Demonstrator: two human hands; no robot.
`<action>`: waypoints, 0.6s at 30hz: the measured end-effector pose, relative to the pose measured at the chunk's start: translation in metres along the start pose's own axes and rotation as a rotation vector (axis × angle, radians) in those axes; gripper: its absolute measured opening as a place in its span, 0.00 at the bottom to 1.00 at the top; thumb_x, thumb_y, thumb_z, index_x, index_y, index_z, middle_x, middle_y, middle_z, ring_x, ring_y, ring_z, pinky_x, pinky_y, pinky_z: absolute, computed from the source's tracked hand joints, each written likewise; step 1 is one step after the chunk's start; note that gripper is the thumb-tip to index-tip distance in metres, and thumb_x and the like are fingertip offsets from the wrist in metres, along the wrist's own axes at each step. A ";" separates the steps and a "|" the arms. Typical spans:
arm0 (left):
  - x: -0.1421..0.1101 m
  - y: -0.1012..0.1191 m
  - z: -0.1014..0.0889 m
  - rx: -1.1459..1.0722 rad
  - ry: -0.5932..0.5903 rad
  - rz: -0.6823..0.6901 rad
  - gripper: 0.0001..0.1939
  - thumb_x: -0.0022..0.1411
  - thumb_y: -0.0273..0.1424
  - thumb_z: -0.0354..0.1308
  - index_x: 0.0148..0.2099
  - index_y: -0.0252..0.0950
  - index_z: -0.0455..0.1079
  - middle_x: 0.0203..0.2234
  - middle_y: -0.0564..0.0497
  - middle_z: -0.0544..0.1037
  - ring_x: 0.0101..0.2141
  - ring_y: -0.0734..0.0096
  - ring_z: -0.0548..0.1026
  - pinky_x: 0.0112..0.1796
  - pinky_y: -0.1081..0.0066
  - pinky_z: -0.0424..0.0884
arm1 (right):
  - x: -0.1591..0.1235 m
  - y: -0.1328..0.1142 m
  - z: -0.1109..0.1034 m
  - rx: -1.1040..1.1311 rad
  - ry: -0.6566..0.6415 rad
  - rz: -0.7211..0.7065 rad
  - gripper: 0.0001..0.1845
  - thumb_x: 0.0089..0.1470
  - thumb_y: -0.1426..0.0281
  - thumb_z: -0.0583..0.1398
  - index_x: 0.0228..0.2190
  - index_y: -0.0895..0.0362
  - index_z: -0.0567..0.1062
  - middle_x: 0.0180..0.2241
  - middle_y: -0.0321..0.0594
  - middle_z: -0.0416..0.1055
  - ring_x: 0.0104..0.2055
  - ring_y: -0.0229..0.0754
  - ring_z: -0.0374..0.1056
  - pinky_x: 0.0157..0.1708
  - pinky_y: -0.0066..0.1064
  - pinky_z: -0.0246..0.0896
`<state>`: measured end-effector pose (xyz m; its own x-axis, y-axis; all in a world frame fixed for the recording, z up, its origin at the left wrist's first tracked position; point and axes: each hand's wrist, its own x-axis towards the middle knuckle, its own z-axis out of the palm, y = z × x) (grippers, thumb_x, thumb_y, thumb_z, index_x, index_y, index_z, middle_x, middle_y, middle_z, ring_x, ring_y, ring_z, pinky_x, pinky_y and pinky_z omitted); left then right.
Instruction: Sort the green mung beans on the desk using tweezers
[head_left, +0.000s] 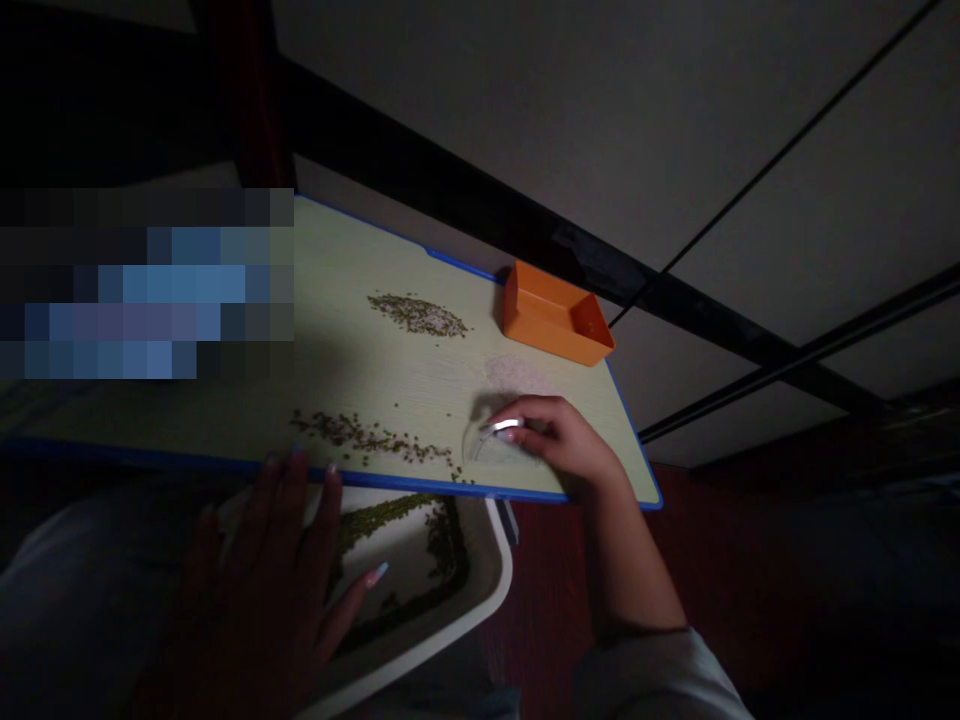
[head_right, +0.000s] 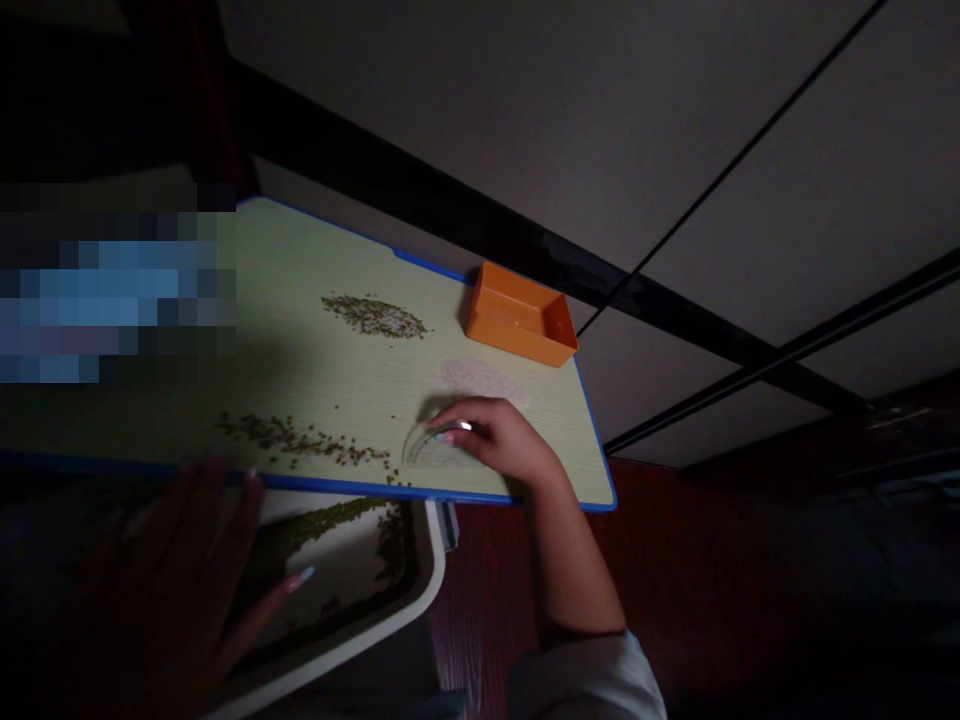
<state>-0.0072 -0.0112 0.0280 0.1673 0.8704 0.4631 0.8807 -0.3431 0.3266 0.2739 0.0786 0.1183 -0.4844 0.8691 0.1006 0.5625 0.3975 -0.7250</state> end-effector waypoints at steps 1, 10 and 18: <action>0.000 0.000 0.000 0.000 0.005 -0.007 0.43 0.55 0.54 0.45 0.66 0.41 0.38 0.68 0.38 0.46 0.66 0.47 0.47 0.62 0.37 0.46 | -0.001 0.001 -0.001 -0.009 0.029 0.008 0.10 0.56 0.70 0.60 0.40 0.56 0.78 0.38 0.40 0.78 0.39 0.40 0.72 0.40 0.33 0.64; 0.000 0.000 0.000 -0.008 0.003 -0.012 0.43 0.55 0.54 0.45 0.66 0.41 0.37 0.67 0.39 0.47 0.66 0.49 0.47 0.62 0.39 0.45 | 0.000 0.010 -0.004 -0.161 0.180 0.103 0.10 0.56 0.71 0.60 0.40 0.57 0.77 0.38 0.42 0.77 0.38 0.40 0.70 0.38 0.32 0.62; -0.001 -0.003 0.001 -0.006 0.001 0.004 0.44 0.54 0.54 0.45 0.66 0.42 0.37 0.68 0.39 0.46 0.66 0.48 0.47 0.62 0.38 0.45 | -0.001 0.004 -0.002 -0.020 0.009 0.045 0.08 0.55 0.72 0.60 0.38 0.58 0.77 0.35 0.39 0.77 0.37 0.37 0.70 0.38 0.30 0.64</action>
<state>-0.0101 -0.0106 0.0259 0.1698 0.8686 0.4654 0.8775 -0.3482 0.3297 0.2776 0.0803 0.1163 -0.4518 0.8890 0.0742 0.5969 0.3631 -0.7154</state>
